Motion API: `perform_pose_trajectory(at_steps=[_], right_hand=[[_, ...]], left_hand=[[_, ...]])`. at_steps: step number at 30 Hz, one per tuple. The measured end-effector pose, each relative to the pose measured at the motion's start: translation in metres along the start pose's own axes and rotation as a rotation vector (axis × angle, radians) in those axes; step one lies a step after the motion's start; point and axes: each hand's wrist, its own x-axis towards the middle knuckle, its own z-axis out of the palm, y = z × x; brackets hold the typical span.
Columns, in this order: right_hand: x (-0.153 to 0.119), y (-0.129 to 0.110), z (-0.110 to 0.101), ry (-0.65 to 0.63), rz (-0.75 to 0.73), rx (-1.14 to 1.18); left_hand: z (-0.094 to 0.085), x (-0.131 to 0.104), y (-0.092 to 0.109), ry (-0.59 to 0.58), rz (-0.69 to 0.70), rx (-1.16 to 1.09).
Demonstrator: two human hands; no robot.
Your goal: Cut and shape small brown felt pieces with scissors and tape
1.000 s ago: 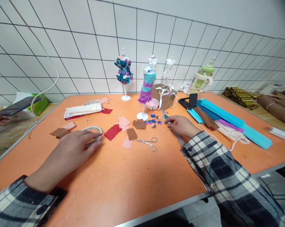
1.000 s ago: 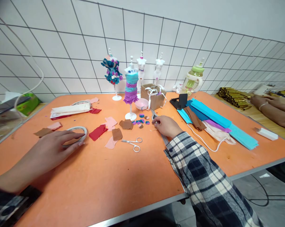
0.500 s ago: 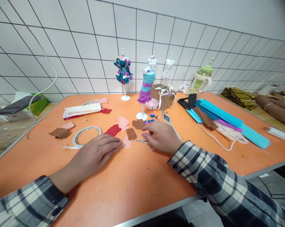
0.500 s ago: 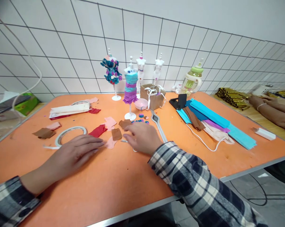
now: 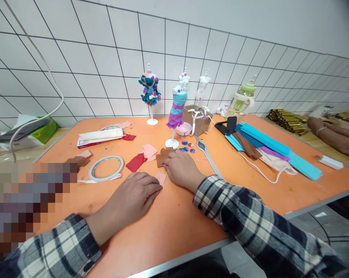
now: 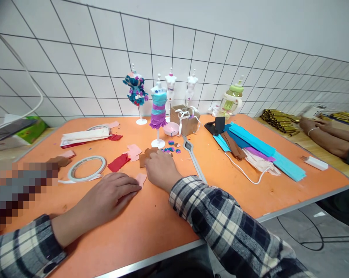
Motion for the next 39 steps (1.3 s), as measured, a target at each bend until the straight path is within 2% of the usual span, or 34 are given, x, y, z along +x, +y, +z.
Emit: perform_pose_trajectory(at_steps=[6,10,13,19,23,26,30,33,39], right_hand=[[-0.014,-0.006,-0.003,0.125,-0.01,0.204],[-0.019,-0.016,-0.001,0.092,-0.113,0.288],[-0.019,-0.024,0.002,0.037,-0.179,0.283],[-0.018,-0.024,0.006,-0.03,-0.224,0.271],[-0.02,-0.023,0.007,-0.045,-0.232,0.25],[-0.02,-0.025,0.005,-0.028,-0.177,0.243],[-0.014,-0.025,0.003,0.02,-0.124,0.274],[-0.008,-0.022,0.003,0.002,-0.137,0.212],[-0.011,-0.015,0.007,0.021,-0.122,0.214]], left_hand=[[0.006,-0.007,-0.009,0.049,-0.157,-0.103],[0.007,-0.006,-0.011,0.062,-0.358,-0.321],[0.006,-0.004,-0.009,0.08,-0.424,-0.416],[-0.001,-0.005,-0.008,0.027,-0.398,-0.248],[-0.002,-0.007,-0.011,0.009,-0.277,-0.164],[0.0,-0.005,-0.013,0.03,-0.193,-0.14],[0.003,0.002,-0.017,0.044,-0.171,-0.073],[0.003,0.007,-0.02,0.051,-0.143,-0.044],[0.003,0.002,-0.024,0.048,-0.14,-0.03]])
